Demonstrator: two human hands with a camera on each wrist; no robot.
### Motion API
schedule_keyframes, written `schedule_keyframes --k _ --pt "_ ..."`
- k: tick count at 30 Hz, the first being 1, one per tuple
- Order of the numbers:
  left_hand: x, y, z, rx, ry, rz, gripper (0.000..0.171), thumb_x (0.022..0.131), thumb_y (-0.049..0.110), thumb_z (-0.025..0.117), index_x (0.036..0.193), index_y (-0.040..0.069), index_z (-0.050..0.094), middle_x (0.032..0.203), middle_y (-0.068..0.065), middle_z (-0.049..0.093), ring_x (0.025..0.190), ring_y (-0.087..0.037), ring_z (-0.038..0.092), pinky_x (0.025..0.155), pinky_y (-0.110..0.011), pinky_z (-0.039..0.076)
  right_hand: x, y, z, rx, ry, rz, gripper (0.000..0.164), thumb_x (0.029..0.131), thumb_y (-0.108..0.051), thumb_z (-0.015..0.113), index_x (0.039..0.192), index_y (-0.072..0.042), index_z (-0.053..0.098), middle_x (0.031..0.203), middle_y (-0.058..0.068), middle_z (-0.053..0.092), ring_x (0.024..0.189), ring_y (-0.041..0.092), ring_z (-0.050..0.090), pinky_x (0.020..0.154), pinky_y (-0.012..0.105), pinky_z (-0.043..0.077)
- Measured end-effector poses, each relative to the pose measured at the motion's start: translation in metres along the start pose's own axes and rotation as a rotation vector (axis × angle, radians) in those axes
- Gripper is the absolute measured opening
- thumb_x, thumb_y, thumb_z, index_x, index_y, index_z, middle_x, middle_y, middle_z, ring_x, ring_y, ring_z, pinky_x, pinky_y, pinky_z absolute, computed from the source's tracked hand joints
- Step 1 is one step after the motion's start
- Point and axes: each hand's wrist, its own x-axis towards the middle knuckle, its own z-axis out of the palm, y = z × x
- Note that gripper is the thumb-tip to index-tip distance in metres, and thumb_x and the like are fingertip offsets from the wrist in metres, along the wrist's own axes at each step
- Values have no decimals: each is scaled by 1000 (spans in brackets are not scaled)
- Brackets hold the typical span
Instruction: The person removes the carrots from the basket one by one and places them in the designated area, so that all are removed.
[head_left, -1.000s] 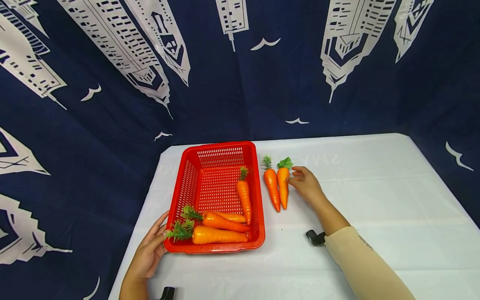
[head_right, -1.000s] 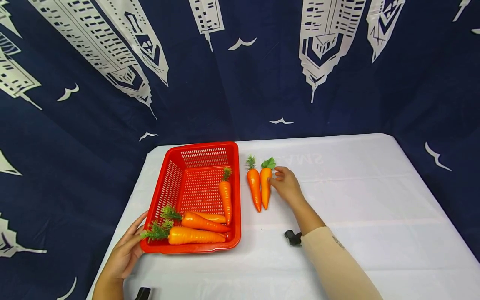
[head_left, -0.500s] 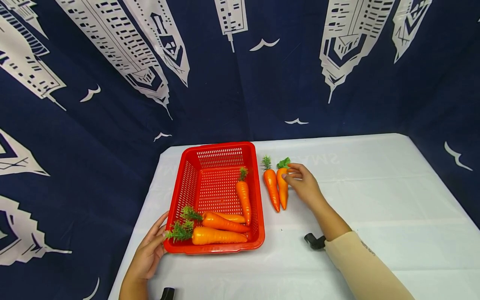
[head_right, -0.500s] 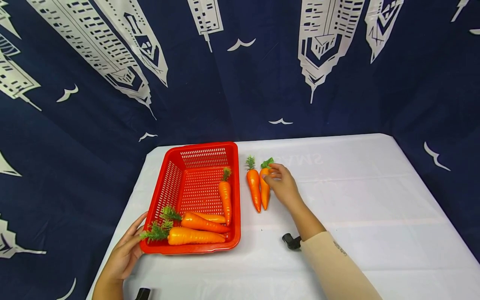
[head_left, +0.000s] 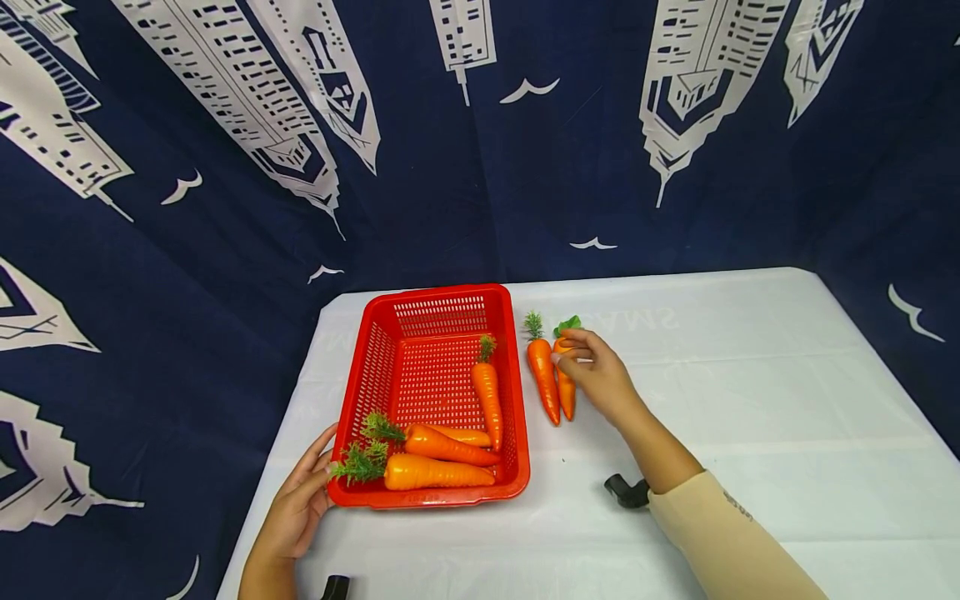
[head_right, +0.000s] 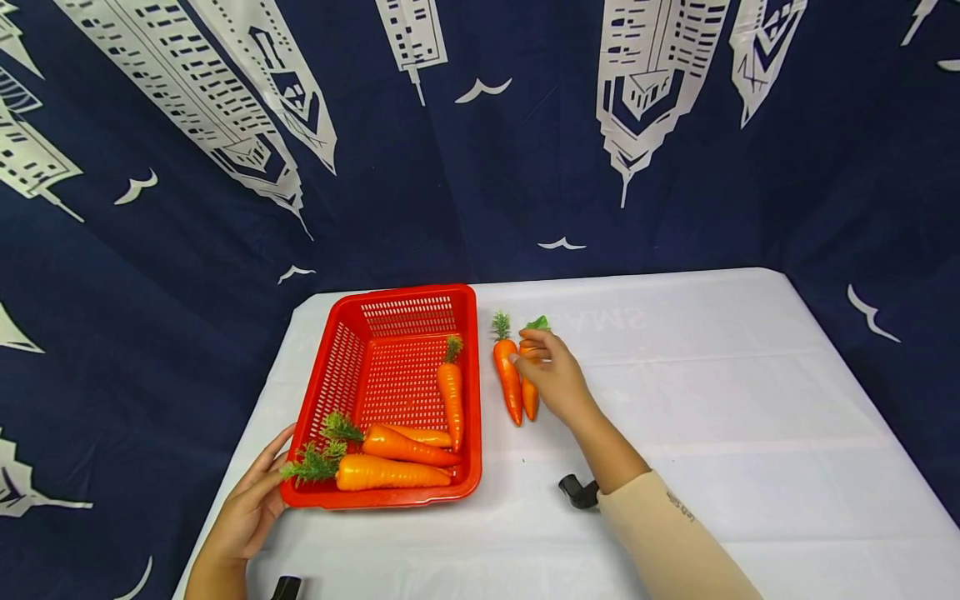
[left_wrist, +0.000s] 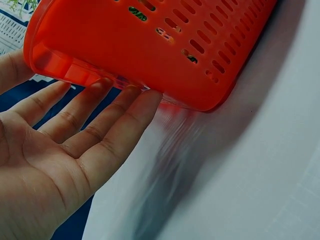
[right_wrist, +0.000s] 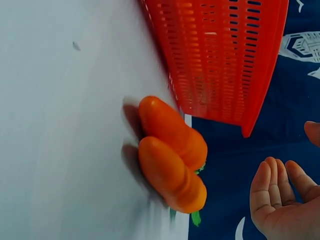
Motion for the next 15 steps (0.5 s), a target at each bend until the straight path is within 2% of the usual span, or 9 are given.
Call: schedule_keyframes --k 4,10,15 --pt "0 0 0 4 3 -5 57 110 8 30 164 13 9 147 11 54 126 -5 60 94 -28 56 -3 -2 1 -3 -19 -8 49 98 -28 67 142 -13 53 134 15 60 116 31 61 89 26 53" --pt "0 0 0 26 21 -16 57 110 10 31 164 13 10 146 12 55 125 -5 61 94 -28 56 -6 -7 5 -10 -29 -24 48 98 -28 67 142 -14 53 134 18 60 118 28 59 94 27 51" --pt "0 0 0 24 25 -19 57 110 10 31 164 14 10 146 11 55 125 -5 60 94 -29 56 -9 -12 9 27 -49 -35 51 97 -31 68 142 -13 53 134 19 59 117 27 58 93 22 50"
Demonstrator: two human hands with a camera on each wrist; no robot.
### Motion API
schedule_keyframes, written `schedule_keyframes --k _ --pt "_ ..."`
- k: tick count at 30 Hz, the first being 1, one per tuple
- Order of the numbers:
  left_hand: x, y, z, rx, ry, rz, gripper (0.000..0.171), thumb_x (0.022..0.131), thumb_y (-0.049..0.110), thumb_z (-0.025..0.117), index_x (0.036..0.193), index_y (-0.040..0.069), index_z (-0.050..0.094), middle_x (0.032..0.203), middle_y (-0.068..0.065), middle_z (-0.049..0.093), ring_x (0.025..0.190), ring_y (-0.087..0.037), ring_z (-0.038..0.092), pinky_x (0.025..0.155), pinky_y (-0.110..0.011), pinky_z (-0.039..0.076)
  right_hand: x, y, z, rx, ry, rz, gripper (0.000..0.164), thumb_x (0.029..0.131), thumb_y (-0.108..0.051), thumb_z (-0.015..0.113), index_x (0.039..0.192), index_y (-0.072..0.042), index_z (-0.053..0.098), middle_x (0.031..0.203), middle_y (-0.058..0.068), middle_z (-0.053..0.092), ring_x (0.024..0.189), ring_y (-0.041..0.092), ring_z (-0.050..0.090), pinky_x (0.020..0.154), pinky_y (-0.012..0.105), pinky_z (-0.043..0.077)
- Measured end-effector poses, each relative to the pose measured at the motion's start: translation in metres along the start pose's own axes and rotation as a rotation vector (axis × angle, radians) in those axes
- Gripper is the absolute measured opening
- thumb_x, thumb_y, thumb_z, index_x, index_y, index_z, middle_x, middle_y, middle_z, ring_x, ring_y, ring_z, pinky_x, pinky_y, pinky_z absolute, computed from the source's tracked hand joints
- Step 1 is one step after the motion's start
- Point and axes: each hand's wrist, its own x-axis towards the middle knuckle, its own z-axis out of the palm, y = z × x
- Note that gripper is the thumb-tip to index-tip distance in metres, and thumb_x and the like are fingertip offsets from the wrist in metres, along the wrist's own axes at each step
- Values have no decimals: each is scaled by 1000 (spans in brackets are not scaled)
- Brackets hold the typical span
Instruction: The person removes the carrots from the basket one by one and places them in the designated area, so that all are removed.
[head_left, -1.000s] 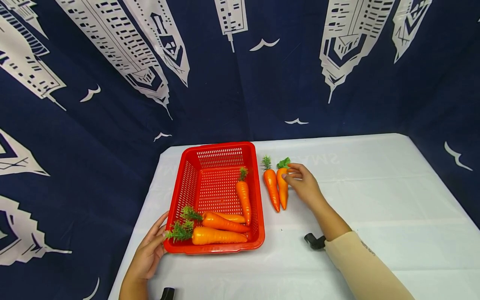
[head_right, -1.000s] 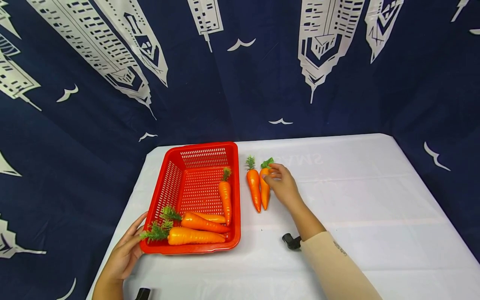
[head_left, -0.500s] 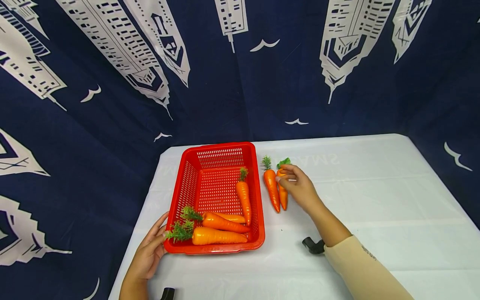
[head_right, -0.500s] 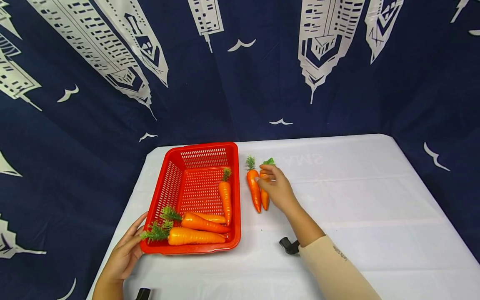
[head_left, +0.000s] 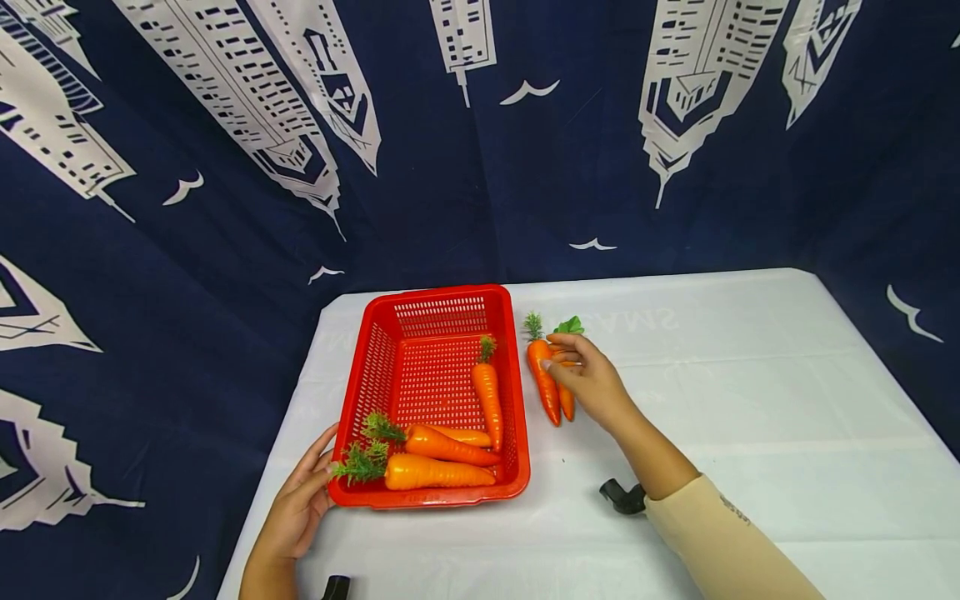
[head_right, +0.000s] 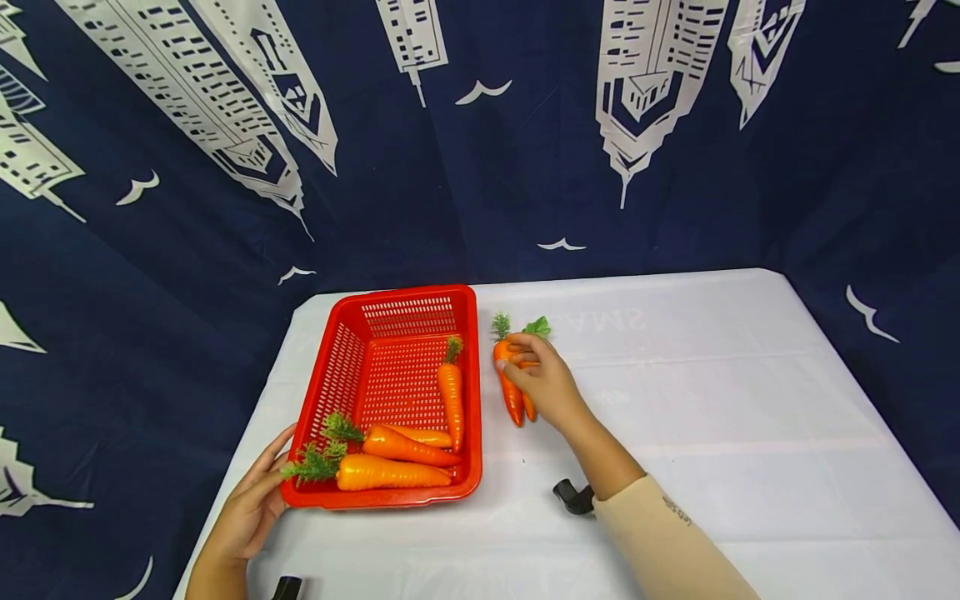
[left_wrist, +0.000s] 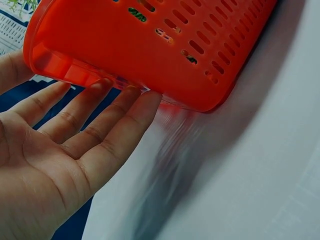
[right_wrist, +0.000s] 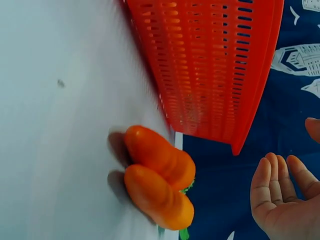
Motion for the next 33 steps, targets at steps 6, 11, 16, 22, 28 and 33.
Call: schedule_keyframes --k 6,11,16,22,28,33 --pt "-1 0 0 -5 -4 -3 57 110 10 30 164 13 9 146 12 54 126 -4 60 95 -29 56 -5 -6 8 25 -36 1 50 97 -28 69 142 -13 54 132 20 59 113 29 60 95 31 51" --pt "-1 0 1 -8 -8 -1 57 111 9 29 164 13 9 146 11 54 126 -5 60 95 -29 56 -8 -10 14 43 -60 -7 49 96 -24 70 142 -14 54 133 19 59 112 30 62 90 29 55" --pt "-1 1 1 -5 -6 -2 57 111 9 29 164 13 9 146 11 54 126 -5 60 95 -29 56 -11 -16 19 68 -81 -48 48 96 -19 70 140 -10 55 135 13 59 118 29 59 89 17 53" --pt "0 1 1 -7 -5 -2 57 111 9 28 164 13 8 146 11 54 126 -4 60 95 -28 56 -17 -21 24 96 -121 -74 47 97 -21 70 139 -9 55 137 12 58 119 29 60 87 20 55" --pt "0 1 1 -6 0 2 57 111 10 29 164 13 9 146 12 54 126 -4 60 95 -28 55 -22 -26 30 96 -150 -105 46 96 -18 69 139 -7 55 138 17 58 115 27 62 84 21 57" --pt "0 1 1 -10 -5 5 57 111 9 29 164 12 9 146 11 54 126 -4 60 95 -28 56 -26 -31 34 82 -172 -119 42 96 -19 70 136 -13 58 136 14 60 114 26 63 86 20 56"
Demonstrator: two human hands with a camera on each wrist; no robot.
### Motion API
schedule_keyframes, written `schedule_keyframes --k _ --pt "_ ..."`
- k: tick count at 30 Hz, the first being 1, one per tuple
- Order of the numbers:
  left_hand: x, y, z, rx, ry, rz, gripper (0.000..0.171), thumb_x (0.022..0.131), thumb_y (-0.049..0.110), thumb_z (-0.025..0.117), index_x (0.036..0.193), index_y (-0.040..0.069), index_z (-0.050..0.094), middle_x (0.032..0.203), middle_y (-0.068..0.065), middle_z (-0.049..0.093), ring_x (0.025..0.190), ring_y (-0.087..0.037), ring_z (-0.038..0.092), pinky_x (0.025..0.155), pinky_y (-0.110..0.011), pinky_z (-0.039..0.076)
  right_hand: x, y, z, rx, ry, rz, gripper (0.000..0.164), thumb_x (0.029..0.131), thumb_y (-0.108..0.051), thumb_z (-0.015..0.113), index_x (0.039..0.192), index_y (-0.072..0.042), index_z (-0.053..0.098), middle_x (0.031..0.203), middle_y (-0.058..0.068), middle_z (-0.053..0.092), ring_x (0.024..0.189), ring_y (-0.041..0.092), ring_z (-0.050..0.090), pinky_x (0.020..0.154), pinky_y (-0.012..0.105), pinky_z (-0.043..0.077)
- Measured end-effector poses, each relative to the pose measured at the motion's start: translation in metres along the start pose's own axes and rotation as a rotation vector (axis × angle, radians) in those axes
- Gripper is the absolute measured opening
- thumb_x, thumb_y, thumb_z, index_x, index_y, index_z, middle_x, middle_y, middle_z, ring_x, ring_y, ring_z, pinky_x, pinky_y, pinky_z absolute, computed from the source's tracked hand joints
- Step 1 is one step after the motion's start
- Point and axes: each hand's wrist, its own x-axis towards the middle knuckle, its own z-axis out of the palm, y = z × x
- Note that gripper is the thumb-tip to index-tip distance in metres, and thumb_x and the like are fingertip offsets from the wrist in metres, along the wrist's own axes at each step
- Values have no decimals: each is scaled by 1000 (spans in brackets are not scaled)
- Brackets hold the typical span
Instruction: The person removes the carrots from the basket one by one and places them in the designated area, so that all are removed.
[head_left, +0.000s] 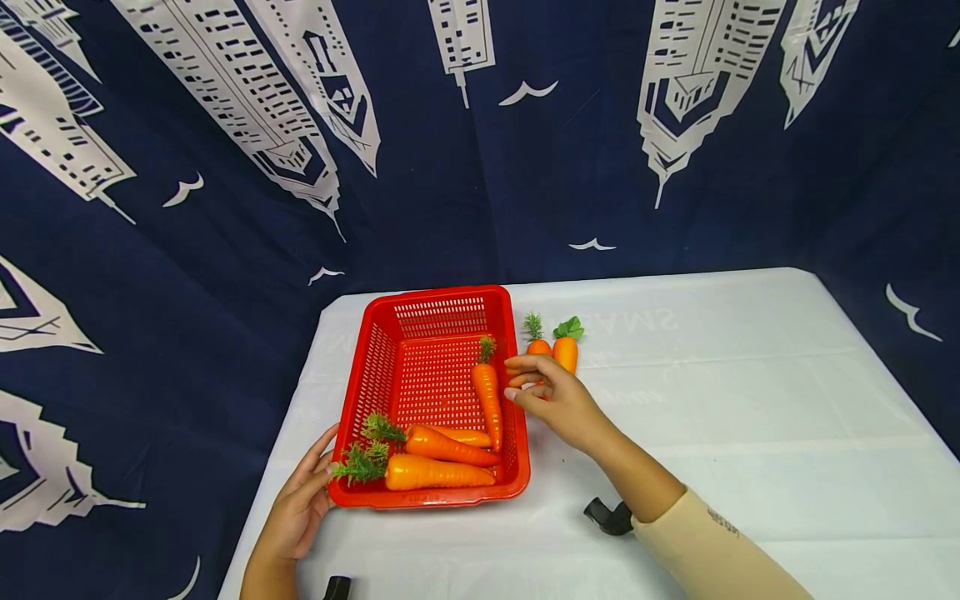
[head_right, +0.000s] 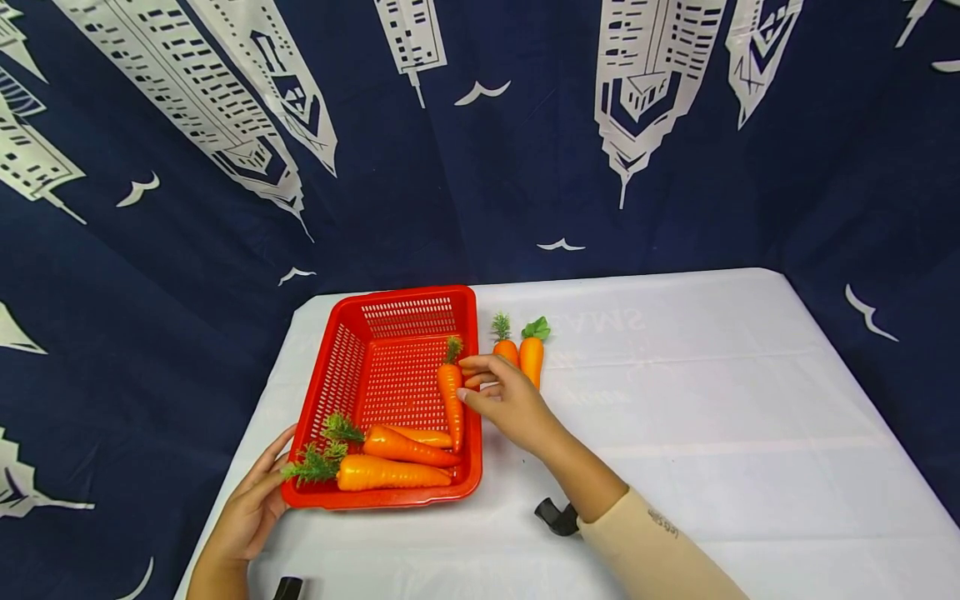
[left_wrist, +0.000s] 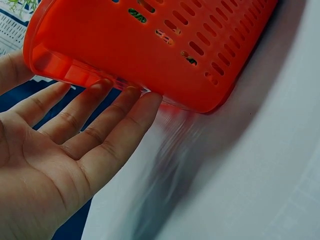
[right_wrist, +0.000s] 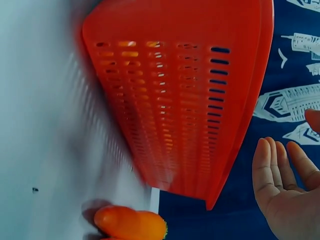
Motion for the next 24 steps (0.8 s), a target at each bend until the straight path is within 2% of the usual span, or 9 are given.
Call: schedule_keyframes --k 3,7,11,15,24 --pt "0 0 0 -1 0 1 57 111 9 29 164 12 9 146 11 54 126 -4 60 95 -29 56 -1 -2 3 14 -21 -3 39 96 -20 70 134 -16 59 133 15 61 112 29 64 85 21 57" --pt "0 -1 0 4 3 3 56 111 9 29 164 13 10 146 11 55 126 -5 60 95 -28 56 -3 -4 7 26 -43 -27 40 96 -17 71 133 -15 59 130 13 62 111 28 65 87 23 57" --pt "0 -1 0 6 5 8 56 110 9 29 164 13 10 146 11 55 126 -4 60 95 -28 55 -4 -7 11 26 -65 -43 43 95 -15 71 136 -9 58 130 9 63 113 25 65 91 24 56" --pt "0 -1 1 -1 5 12 56 110 9 29 163 12 9 145 10 55 125 -4 60 96 -27 55 -5 -9 15 39 -92 -48 45 95 -13 71 136 -5 57 129 13 62 112 28 65 90 24 56" --pt "0 -2 0 -15 -2 23 56 111 9 28 163 12 9 145 10 56 125 -5 61 96 -27 55 -8 -11 27 5 -122 -82 40 93 -14 74 131 -13 61 122 7 64 105 20 66 90 29 57"
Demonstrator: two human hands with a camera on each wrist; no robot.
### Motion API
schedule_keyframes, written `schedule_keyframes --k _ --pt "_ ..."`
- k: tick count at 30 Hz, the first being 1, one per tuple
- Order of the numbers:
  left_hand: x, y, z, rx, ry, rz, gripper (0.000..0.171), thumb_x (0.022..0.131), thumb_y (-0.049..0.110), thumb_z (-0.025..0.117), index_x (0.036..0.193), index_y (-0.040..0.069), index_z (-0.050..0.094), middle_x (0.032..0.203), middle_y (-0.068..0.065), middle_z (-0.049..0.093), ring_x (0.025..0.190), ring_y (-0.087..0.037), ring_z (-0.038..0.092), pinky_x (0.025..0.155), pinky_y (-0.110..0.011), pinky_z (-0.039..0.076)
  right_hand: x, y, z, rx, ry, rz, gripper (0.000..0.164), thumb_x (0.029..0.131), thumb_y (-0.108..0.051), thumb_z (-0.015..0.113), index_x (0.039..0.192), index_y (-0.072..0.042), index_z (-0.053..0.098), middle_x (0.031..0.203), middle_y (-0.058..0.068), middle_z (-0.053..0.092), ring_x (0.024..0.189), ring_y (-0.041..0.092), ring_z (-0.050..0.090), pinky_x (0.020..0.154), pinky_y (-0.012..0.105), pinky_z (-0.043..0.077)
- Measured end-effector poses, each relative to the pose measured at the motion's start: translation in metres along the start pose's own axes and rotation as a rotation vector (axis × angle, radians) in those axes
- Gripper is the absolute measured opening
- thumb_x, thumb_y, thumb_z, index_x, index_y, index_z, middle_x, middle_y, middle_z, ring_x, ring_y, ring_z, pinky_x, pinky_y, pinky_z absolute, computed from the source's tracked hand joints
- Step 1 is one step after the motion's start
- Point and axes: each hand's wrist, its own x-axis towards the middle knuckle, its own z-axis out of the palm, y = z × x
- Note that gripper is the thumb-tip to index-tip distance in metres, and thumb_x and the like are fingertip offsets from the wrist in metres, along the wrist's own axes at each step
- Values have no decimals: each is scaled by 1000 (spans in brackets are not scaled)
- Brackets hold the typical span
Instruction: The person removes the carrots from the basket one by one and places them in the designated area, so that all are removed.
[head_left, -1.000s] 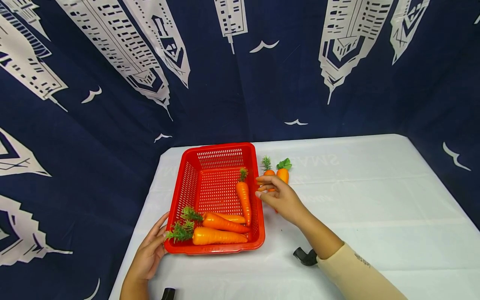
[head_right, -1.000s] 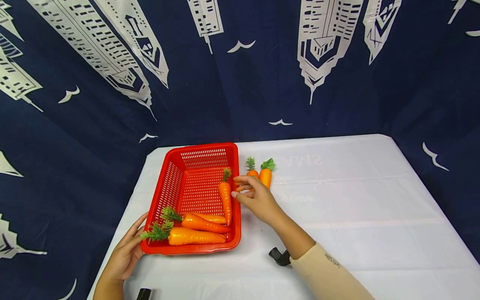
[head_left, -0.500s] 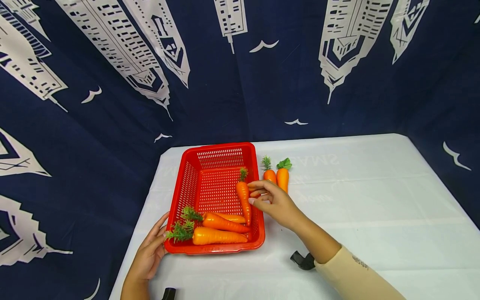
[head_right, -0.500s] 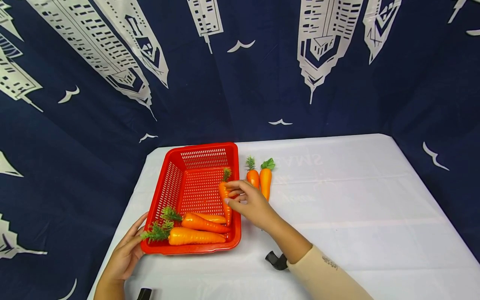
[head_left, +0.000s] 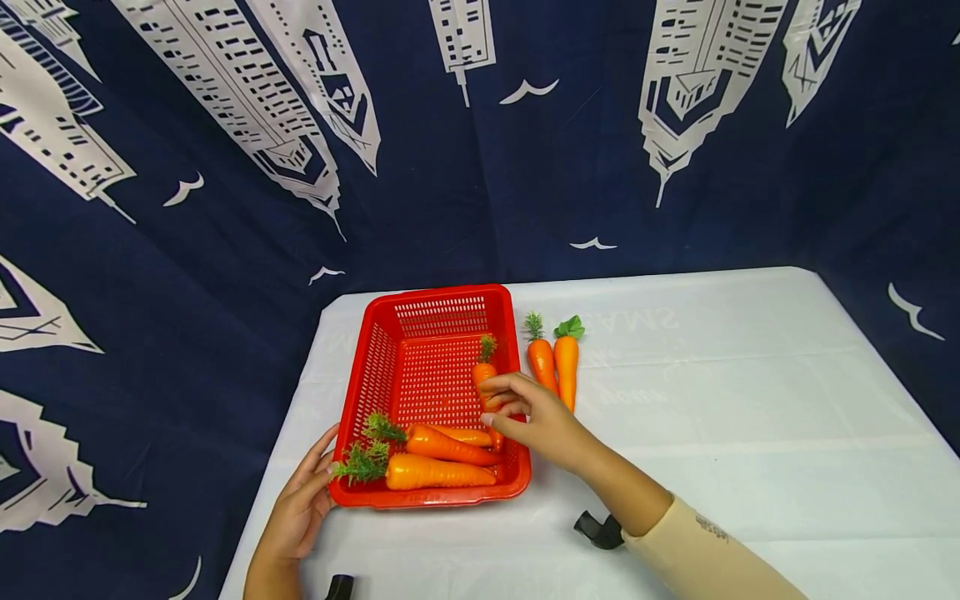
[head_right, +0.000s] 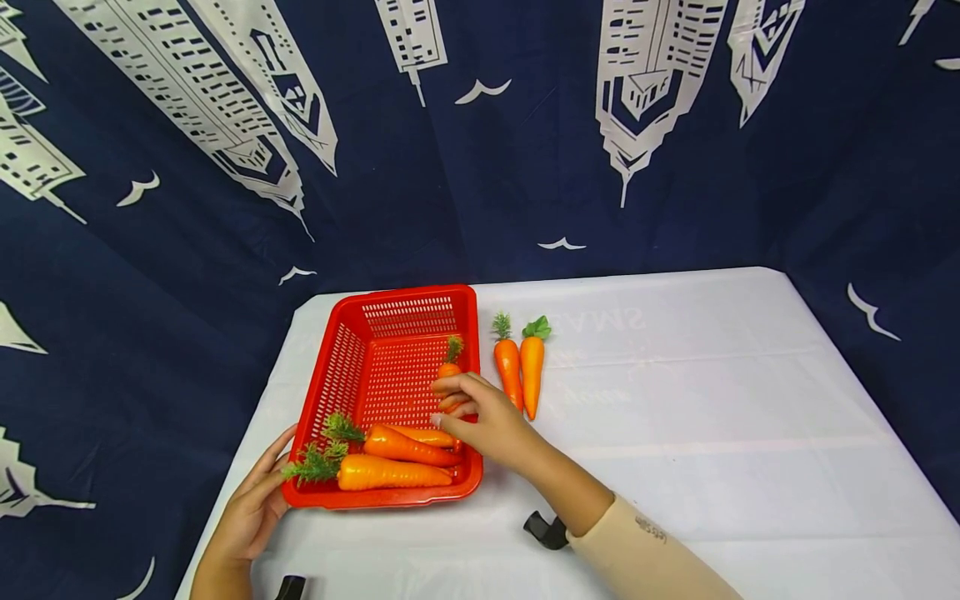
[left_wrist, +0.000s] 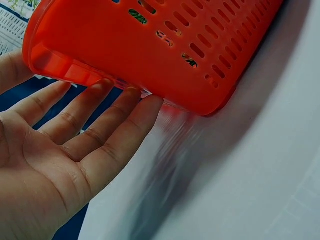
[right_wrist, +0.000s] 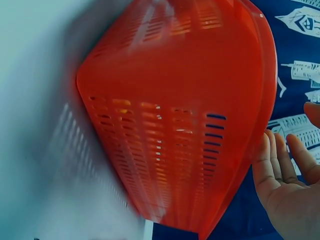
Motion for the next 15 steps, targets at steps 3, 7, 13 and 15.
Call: schedule_keyframes --k 3,7,13,15 --pt "0 -1 0 -6 -2 5 56 111 9 28 163 12 9 145 9 56 125 -6 61 96 -27 55 -1 0 4 -7 -15 2 40 92 -15 74 130 -16 62 124 6 63 104 19 67 89 29 58" --pt "0 -1 0 -13 -2 4 56 111 9 28 163 12 9 145 9 56 125 -6 61 95 -27 56 -1 1 10 -22 -42 3 40 93 -18 74 131 -19 62 123 5 64 102 21 68 87 31 59" --pt "0 -1 0 -14 5 -2 56 111 9 28 164 13 9 145 9 55 125 -6 61 96 -27 55 -2 0 18 -54 -91 28 42 94 -23 74 133 -24 61 125 -2 64 104 17 67 91 27 56" --pt "0 -1 0 -12 4 -1 56 111 10 29 164 13 9 146 9 55 125 -6 61 96 -27 55 -2 -1 21 -56 -110 35 42 94 -24 74 134 -25 60 126 -2 63 107 17 66 93 26 55"
